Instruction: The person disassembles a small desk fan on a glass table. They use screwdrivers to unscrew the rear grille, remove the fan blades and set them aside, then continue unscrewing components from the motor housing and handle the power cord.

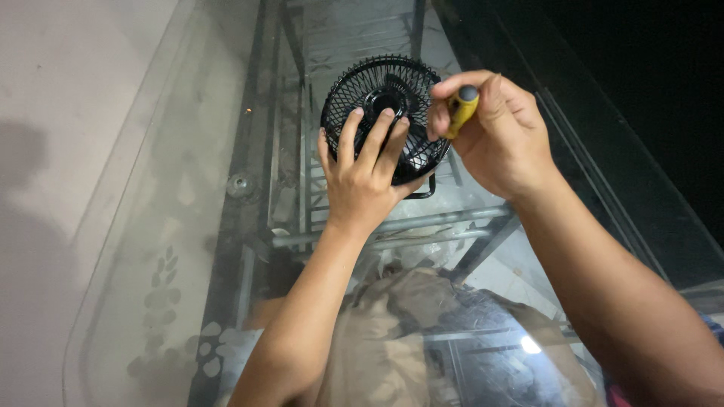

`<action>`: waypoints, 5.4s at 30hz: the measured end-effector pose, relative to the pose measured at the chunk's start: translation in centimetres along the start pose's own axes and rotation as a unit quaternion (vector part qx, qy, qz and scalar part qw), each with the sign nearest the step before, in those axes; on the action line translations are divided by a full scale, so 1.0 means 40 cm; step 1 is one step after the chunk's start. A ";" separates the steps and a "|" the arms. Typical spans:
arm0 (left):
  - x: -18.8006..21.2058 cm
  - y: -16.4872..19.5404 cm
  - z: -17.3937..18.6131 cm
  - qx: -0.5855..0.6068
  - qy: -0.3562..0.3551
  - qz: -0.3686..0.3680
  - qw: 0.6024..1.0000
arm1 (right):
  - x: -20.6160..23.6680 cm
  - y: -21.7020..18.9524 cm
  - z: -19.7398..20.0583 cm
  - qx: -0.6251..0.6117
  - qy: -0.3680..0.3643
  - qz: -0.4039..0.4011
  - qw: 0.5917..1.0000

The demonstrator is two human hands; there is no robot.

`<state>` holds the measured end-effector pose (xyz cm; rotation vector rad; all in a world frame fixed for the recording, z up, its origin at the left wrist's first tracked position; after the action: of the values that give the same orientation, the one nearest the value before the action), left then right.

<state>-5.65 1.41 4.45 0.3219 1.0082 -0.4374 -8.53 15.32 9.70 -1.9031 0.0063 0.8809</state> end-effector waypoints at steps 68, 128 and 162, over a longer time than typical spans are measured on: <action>-0.010 -0.006 -0.016 -0.004 -0.009 0.013 1.000 | 0.028 0.084 0.141 0.566 0.020 -0.347 0.748; -0.005 0.017 0.038 0.029 0.060 -0.050 0.997 | 0.031 0.076 0.170 0.380 0.117 -0.320 0.860; -0.035 -0.004 0.119 0.039 0.124 -0.042 0.991 | 0.003 0.030 0.070 0.377 0.087 -0.214 0.897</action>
<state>-2.85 -0.62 8.04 0.4119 1.2537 -0.5228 -10.47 16.97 8.02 -1.1695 0.0306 0.3206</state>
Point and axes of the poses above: each hand's wrist, its own x-axis away from the middle knuckle, its own z-axis out of the back of the hand, y = z × x, the point moved 10 cm from there along -x, towards the middle knuckle, and after that the axes turned 1 degree about z, right-handed, at the moved point
